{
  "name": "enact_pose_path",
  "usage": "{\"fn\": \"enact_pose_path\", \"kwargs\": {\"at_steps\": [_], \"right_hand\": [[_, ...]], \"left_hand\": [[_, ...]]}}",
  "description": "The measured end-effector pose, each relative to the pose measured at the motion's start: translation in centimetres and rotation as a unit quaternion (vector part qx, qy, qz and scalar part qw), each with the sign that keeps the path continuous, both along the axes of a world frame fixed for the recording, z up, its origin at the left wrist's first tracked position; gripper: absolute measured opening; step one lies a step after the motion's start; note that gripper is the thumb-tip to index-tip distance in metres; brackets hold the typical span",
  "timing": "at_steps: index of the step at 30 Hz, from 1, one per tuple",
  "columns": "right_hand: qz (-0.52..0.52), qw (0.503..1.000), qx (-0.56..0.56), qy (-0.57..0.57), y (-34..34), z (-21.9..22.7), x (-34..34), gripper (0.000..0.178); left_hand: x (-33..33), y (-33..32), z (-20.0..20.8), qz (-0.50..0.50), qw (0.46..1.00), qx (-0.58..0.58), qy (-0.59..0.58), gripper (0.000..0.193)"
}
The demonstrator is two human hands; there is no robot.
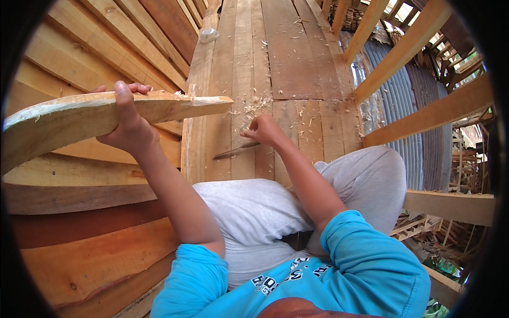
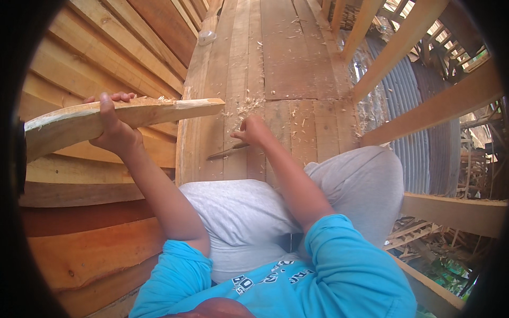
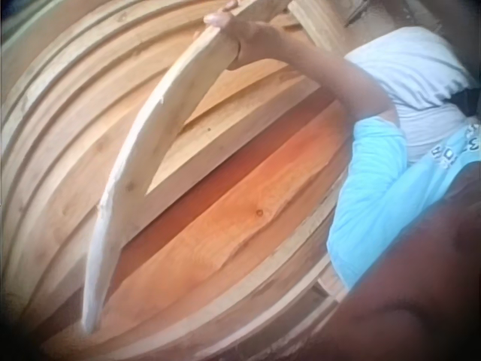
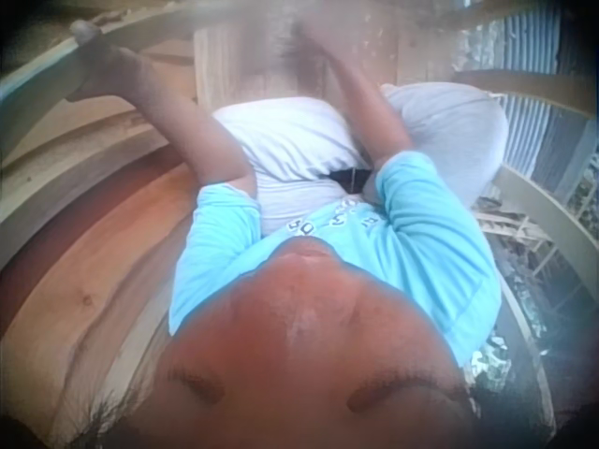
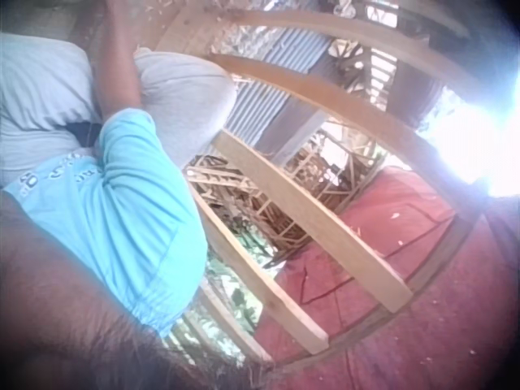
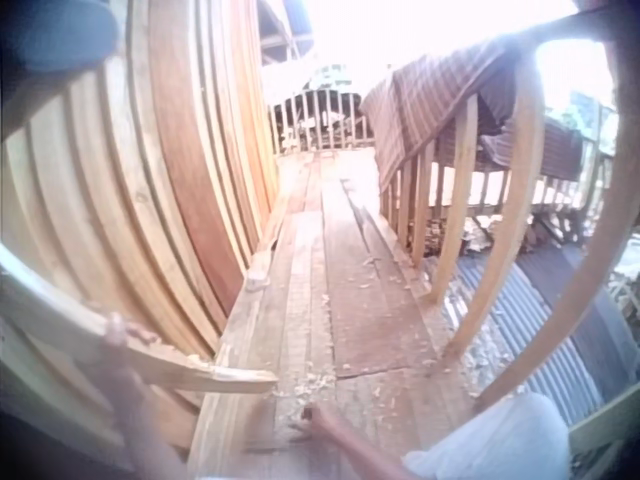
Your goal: The person sits on a wooden floor and uses a knife to carve a long, curved piece of wood. They repeatedly scrape the surface to remove shavings, occasionally pausing to brush debris away with their hand.
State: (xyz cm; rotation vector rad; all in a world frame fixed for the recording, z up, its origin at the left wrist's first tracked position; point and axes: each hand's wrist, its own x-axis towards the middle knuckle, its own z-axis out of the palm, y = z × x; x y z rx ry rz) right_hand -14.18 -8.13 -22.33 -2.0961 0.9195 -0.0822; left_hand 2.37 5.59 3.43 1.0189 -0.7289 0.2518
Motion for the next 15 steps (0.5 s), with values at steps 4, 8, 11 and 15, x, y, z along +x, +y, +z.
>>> {"fn": "enact_pose_path", "kwargs": {"at_steps": [4, 8, 11, 15], "right_hand": [[-0.135, 0.956, -0.260, -0.023, -1.3, -0.6, 2.1, 0.092], [0.008, 0.959, -0.249, 0.136, -2.4, 0.1, 3.8, 0.107], [-0.030, 0.961, -0.270, 0.054, -2.7, -3.2, 3.8, 0.077], [-0.020, 0.978, -0.205, 0.011, -1.9, -5.2, 3.9, 0.025]], "left_hand": [[-0.1, -0.1, 0.2, -0.012, 1.000, -0.017, 0.006, 0.035], [0.2, 0.4, 0.3, 0.004, 1.000, -0.017, 0.015, 0.034], [0.1, 0.1, 0.3, -0.005, 1.000, -0.021, 0.017, 0.035], [0.4, 0.5, 0.2, -0.006, 1.000, -0.019, 0.010, 0.036]]}}
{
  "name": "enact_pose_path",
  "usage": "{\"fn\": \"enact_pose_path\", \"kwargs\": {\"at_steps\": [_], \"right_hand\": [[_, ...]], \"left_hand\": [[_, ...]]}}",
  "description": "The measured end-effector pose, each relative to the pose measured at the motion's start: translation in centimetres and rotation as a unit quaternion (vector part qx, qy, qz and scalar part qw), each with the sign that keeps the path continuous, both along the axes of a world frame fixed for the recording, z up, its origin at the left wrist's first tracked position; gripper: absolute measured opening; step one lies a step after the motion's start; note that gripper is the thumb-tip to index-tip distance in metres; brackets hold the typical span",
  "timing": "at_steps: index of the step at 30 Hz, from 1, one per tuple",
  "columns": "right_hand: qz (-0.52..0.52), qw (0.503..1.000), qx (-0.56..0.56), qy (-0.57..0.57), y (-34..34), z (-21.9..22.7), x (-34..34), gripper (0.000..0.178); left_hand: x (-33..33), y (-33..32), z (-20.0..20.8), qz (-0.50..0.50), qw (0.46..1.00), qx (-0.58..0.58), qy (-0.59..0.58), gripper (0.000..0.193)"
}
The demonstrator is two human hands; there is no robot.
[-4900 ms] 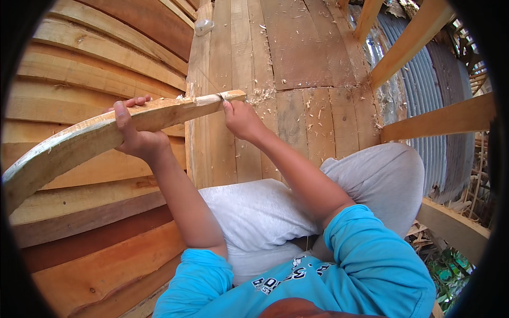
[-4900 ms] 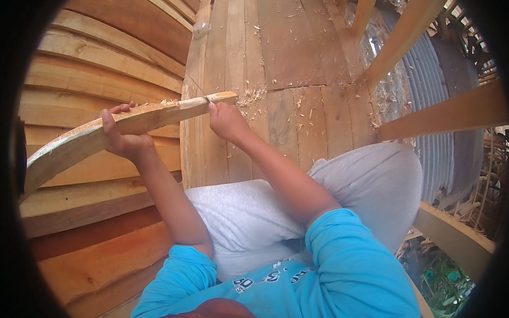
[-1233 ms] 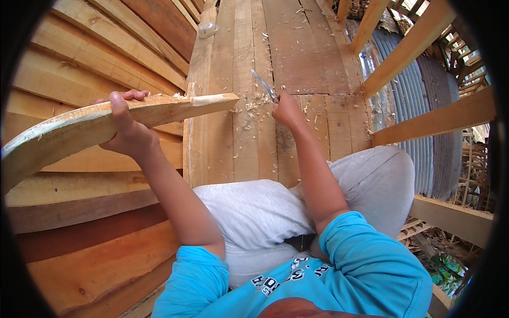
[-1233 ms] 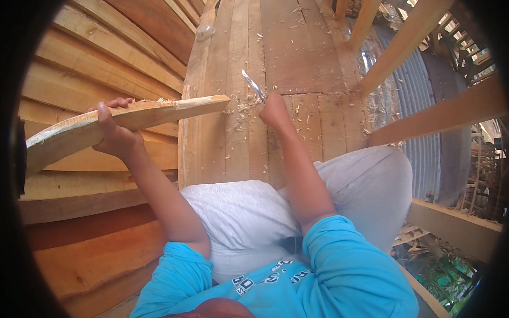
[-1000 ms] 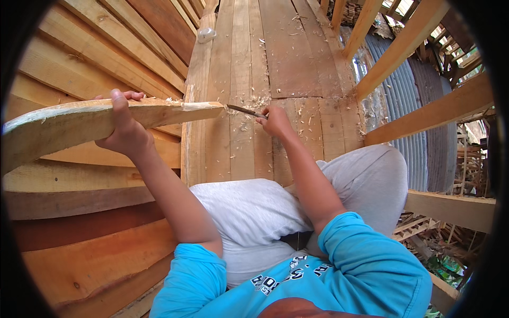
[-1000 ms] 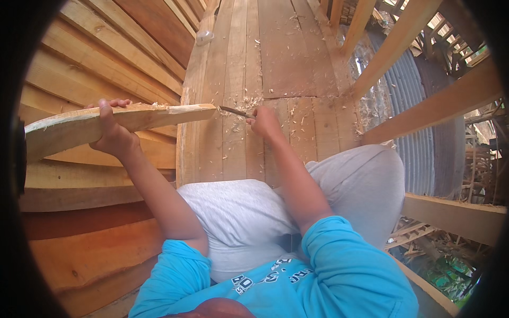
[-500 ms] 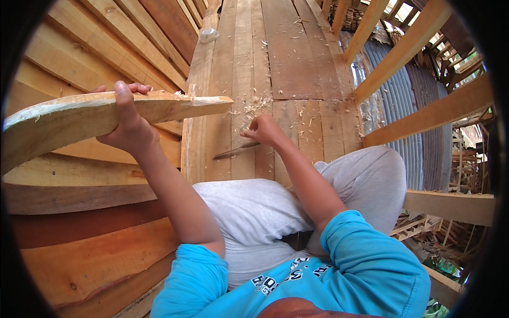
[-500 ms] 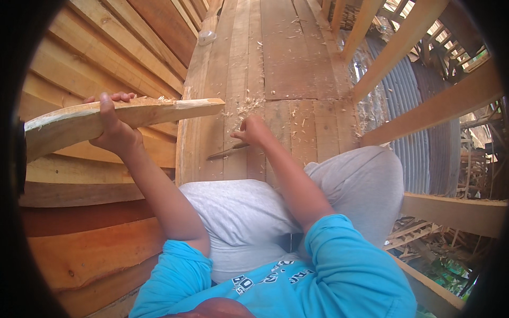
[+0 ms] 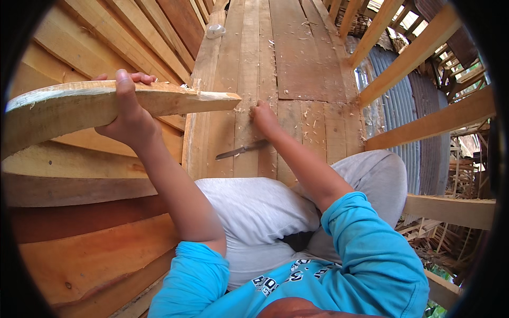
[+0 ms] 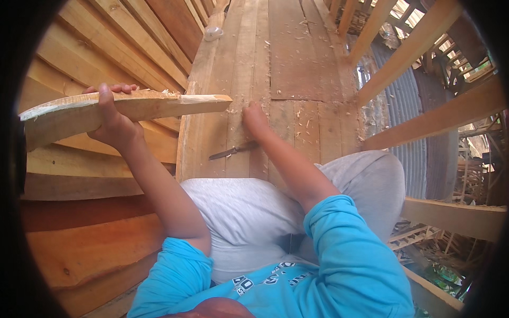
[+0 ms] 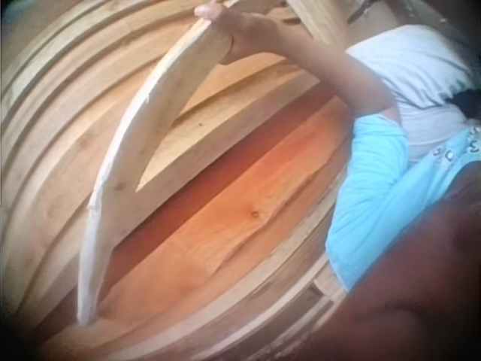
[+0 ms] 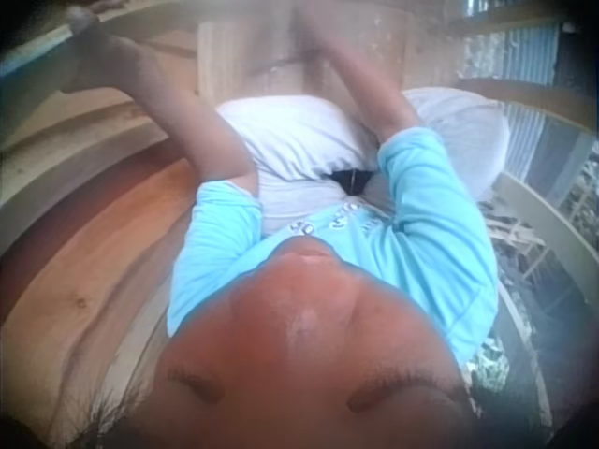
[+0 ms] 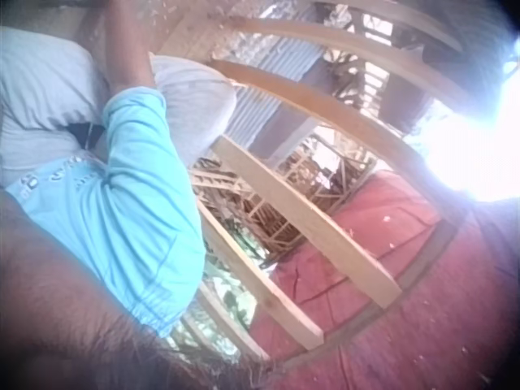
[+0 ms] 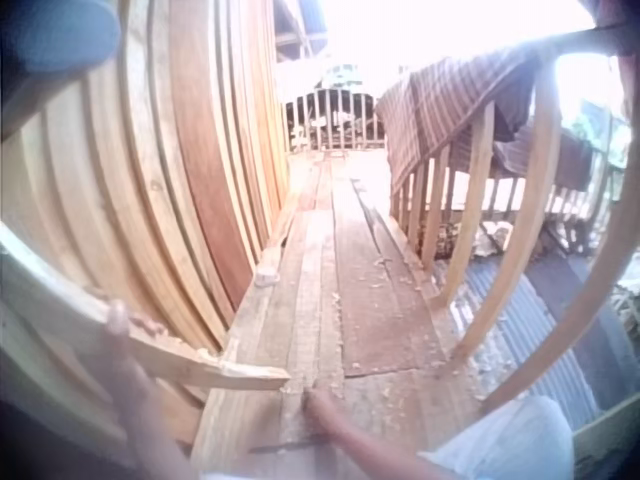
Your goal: The person sits on a wooden floor and uses a knife to carve a long, curved piece of wood. They repeatedly scrape the surface to remove shavings, occasionally pausing to brush debris away with their hand.
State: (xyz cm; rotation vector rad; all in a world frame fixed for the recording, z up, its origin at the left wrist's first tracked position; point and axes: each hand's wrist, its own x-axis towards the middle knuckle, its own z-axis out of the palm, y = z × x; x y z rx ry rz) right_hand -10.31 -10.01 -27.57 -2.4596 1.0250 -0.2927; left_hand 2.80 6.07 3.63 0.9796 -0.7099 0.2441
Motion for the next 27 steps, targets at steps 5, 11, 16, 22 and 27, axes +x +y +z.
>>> {"fn": "enact_pose_path", "kwargs": {"at_steps": [5, 11, 16, 22, 27], "right_hand": [[0.094, 0.993, -0.060, 0.037, -0.6, 0.4, -1.3, 0.012], [0.312, 0.924, -0.205, 0.078, -6.3, 8.4, -7.2, 0.009], [0.388, 0.909, -0.092, 0.124, -13.1, 16.0, -16.0, 0.005], [0.164, 0.805, -0.159, 0.548, -17.5, 21.7, -25.5, 0.021], [0.218, 0.856, -0.182, 0.432, -17.1, 21.2, -24.4, 0.017]], "left_hand": [[-0.5, 0.2, 0.0, -0.005, 1.000, 0.006, 0.002, 0.039], [-0.4, 0.6, -0.1, -0.015, 1.000, 0.015, -0.001, 0.039], [-0.5, 0.5, 0.2, -0.024, 1.000, 0.006, -0.010, 0.039], [-1.5, 0.8, 0.5, -0.057, 0.998, -0.007, 0.012, 0.038], [-1.6, 1.1, 0.9, -0.060, 0.998, -0.015, -0.002, 0.037]]}}
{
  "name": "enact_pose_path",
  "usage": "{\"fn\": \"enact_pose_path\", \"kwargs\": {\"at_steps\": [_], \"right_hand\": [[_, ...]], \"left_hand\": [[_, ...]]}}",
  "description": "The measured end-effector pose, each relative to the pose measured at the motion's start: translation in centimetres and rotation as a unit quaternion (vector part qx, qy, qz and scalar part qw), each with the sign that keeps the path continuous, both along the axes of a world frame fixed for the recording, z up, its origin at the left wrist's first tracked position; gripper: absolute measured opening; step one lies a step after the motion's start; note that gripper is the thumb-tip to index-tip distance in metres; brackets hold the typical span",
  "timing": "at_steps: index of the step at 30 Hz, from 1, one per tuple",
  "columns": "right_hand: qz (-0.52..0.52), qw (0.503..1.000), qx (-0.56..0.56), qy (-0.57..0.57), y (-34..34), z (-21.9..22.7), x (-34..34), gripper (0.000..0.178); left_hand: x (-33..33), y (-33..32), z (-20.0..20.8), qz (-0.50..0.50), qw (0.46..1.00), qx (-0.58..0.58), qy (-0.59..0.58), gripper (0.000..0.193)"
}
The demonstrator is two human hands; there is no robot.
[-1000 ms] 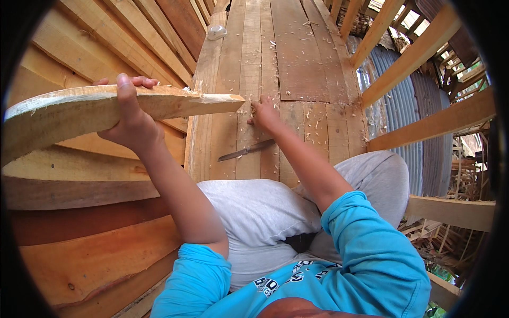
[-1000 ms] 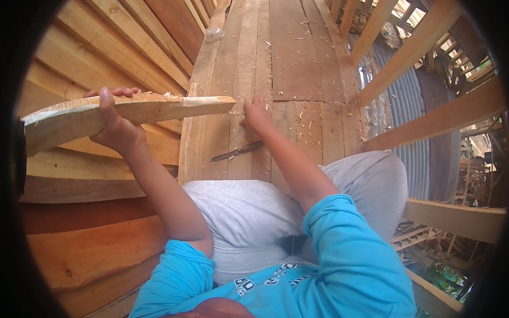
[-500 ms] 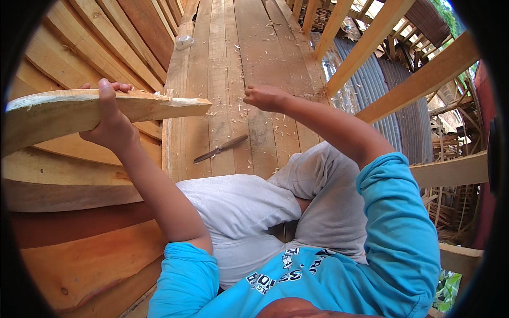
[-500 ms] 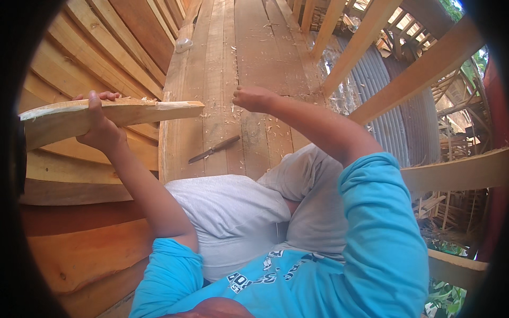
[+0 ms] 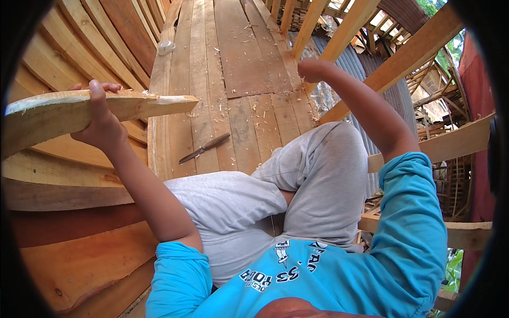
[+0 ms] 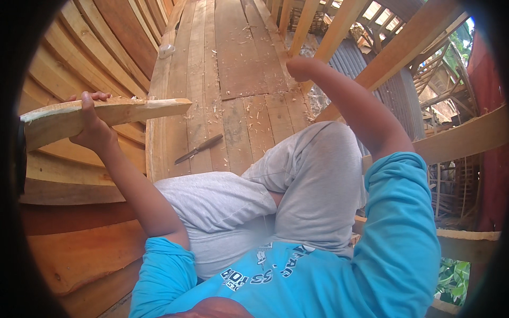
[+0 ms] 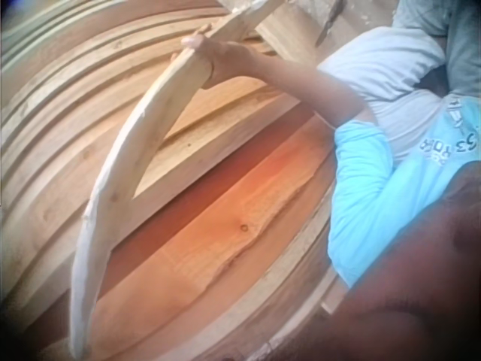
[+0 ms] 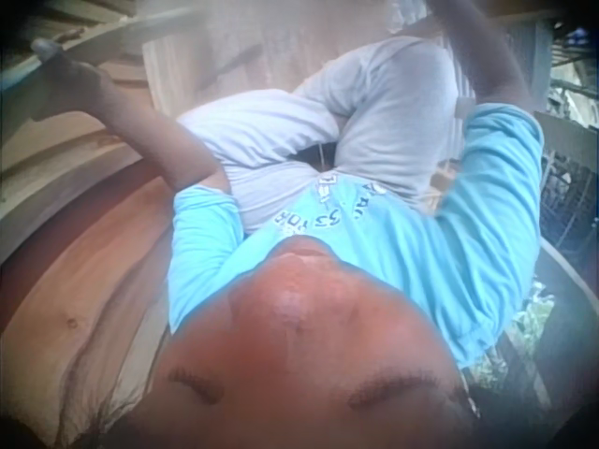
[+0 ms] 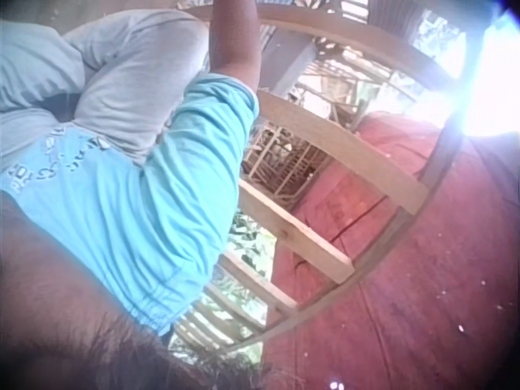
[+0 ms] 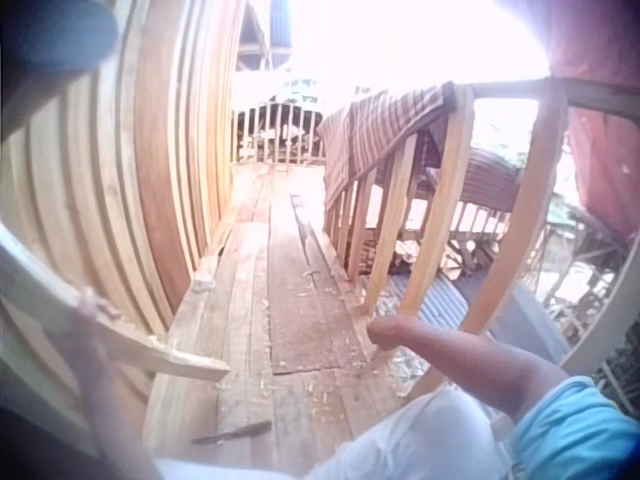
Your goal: The person sits on a wooden floor and uses a knife to carve a long, curved piece of wood. They repeatedly scrape the surface to remove shavings, occasionally pausing to brush debris away with their hand.
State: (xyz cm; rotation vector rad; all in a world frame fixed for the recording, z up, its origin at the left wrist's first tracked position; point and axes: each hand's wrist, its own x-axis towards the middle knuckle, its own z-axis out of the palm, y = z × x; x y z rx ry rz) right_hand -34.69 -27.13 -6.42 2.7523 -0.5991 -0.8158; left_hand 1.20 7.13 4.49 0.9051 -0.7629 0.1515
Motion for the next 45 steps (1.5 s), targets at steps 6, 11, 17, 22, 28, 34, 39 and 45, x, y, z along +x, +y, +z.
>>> {"fn": "enact_pose_path", "kwargs": {"at_steps": [6, 11, 17, 22, 28, 34, 39, 45], "right_hand": [[-0.141, 0.962, 0.152, -0.179, 6.9, -8.5, 5.4, 0.049], [0.027, 0.977, 0.166, -0.131, 14.6, -15.1, 6.7, 0.080], [-0.436, 0.834, 0.021, 0.337, 11.6, -12.1, 3.5, 0.089], [-0.344, 0.939, 0.006, 0.015, 9.8, -12.4, 2.6, 0.080], [-0.042, 0.975, 0.107, -0.189, 11.4, -17.5, 5.2, 0.078], [-0.601, 0.797, 0.020, 0.061, 9.2, -11.7, 3.5, 0.090], [-0.486, 0.869, -0.043, -0.088, 8.6, -14.0, 1.8, 0.087], [-0.329, 0.921, 0.078, -0.194, 7.2, -17.1, 2.0, 0.087]], "left_hand": [[0.0, -0.2, 0.1, -0.003, 1.000, 0.004, 0.000, 0.035], [0.3, -0.6, -0.1, 0.009, 1.000, 0.007, -0.002, 0.036], [0.5, -0.7, -0.3, 0.013, 1.000, 0.018, -0.008, 0.037], [1.0, -0.4, -0.4, 0.033, 0.999, 0.032, 0.002, 0.036], [0.8, -0.6, -0.3, 0.020, 0.999, 0.024, 0.014, 0.036], [1.1, -0.3, -0.6, 0.016, 0.999, 0.014, 0.024, 0.035], [1.0, -0.7, -0.6, 0.009, 1.000, 0.009, 0.019, 0.036], [0.2, -0.8, -0.3, -0.006, 1.000, 0.020, 0.023, 0.036]]}}
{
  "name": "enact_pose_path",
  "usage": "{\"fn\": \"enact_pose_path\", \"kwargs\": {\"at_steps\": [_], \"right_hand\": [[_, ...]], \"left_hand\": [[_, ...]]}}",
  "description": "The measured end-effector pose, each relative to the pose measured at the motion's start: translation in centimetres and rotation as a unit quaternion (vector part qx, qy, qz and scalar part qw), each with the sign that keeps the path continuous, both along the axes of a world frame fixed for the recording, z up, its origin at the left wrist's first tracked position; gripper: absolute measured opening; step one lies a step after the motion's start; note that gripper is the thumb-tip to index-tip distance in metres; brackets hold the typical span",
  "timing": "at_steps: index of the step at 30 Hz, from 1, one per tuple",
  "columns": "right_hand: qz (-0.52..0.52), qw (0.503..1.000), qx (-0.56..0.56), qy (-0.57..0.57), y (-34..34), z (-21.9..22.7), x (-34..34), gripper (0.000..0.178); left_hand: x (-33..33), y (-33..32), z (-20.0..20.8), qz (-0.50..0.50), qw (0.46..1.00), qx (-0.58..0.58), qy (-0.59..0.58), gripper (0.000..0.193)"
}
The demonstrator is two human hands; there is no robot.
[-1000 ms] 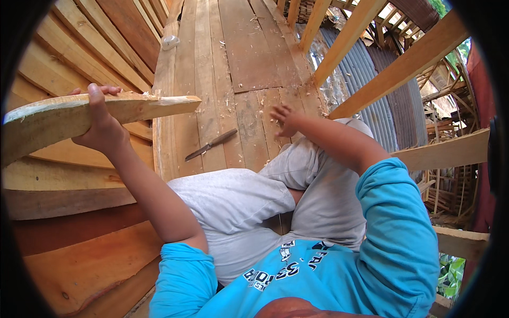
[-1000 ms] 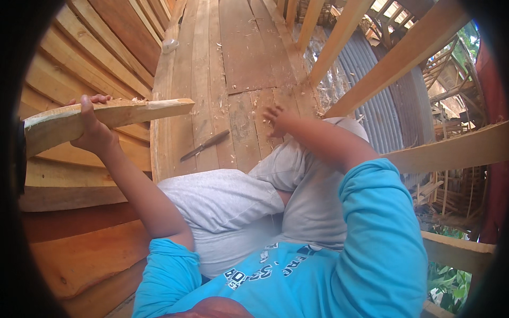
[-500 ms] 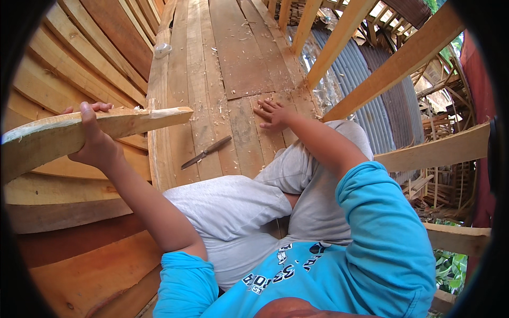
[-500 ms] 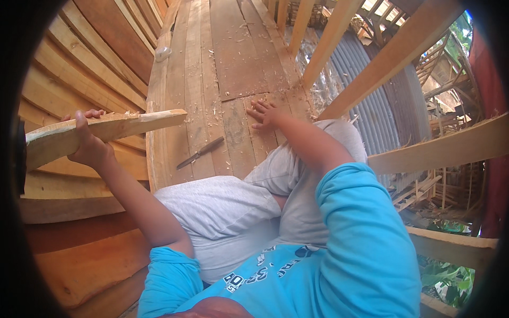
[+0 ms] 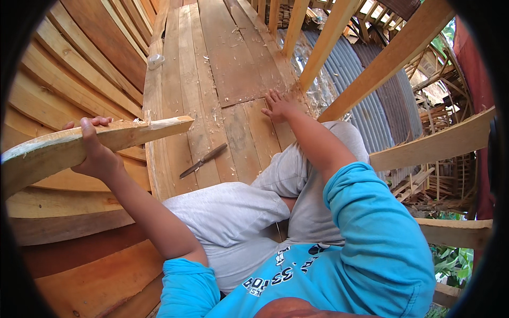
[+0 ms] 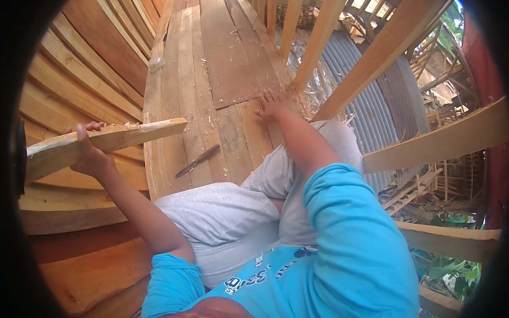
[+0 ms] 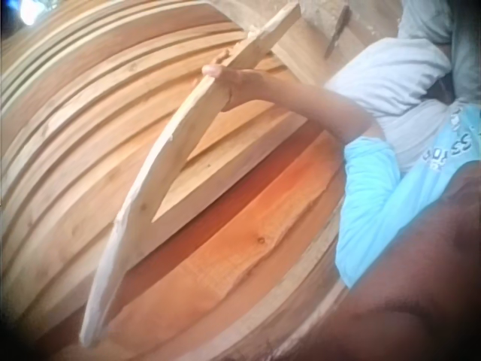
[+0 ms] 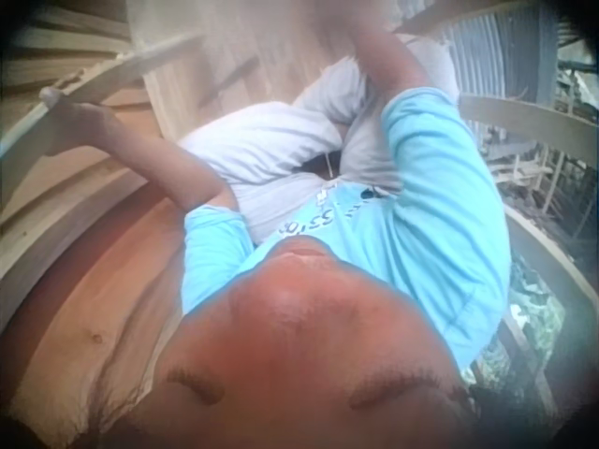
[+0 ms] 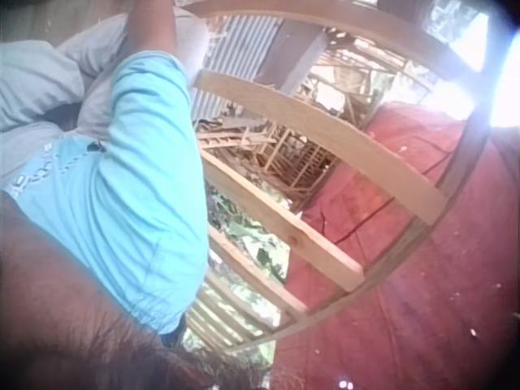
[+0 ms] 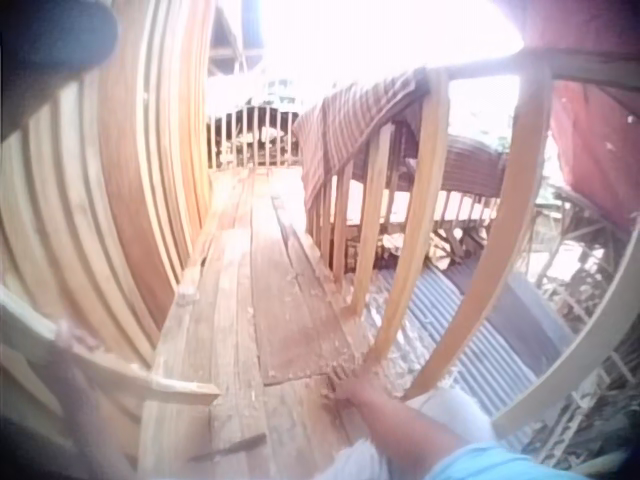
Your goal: The person sits on a wooden floor and uses a knife to carve a long, curved piece of wood. They repeatedly scrape the surface to remove shavings, occasionally pausing to brush debris away with their hand.
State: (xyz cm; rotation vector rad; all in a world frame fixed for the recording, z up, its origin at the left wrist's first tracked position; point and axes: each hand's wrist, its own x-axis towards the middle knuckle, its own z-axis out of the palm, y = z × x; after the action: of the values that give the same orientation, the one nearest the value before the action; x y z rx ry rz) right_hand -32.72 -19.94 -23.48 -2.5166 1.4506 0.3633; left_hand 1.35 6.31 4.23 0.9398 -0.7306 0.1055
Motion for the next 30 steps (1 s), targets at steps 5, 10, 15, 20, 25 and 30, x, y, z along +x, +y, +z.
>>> {"fn": "enact_pose_path", "kwargs": {"at_steps": [5, 10, 15, 20, 25, 30], "right_hand": [[-0.491, 0.868, 0.072, 0.029, -2.0, 2.4, -0.9, 0.087], [-0.268, 0.962, -0.035, 0.045, -0.5, 1.5, 0.5, 0.090], [-0.021, 0.992, 0.124, -0.009, 0.2, 0.5, -0.8, 0.094], [-0.348, 0.925, 0.028, 0.153, 1.1, 3.4, 1.5, 0.092], [0.178, 0.971, -0.078, -0.137, 4.0, -0.2, 7.3, 0.075], [0.255, 0.945, -0.067, -0.194, 7.0, -0.1, 14.2, 0.074]], "left_hand": [[0.5, 0.3, -0.1, 0.011, 1.000, 0.011, -0.004, 0.037], [0.3, 0.1, -0.3, 0.013, 1.000, 0.015, -0.013, 0.035], [-0.1, -0.2, -0.4, -0.001, 1.000, 0.017, -0.017, 0.034], [0.5, 0.2, -0.3, 0.013, 0.999, 0.028, -0.028, 0.034], [0.3, -0.1, -0.2, 0.020, 0.999, 0.032, -0.032, 0.035], [1.0, 0.1, -0.6, 0.032, 0.998, 0.040, -0.041, 0.037]]}}
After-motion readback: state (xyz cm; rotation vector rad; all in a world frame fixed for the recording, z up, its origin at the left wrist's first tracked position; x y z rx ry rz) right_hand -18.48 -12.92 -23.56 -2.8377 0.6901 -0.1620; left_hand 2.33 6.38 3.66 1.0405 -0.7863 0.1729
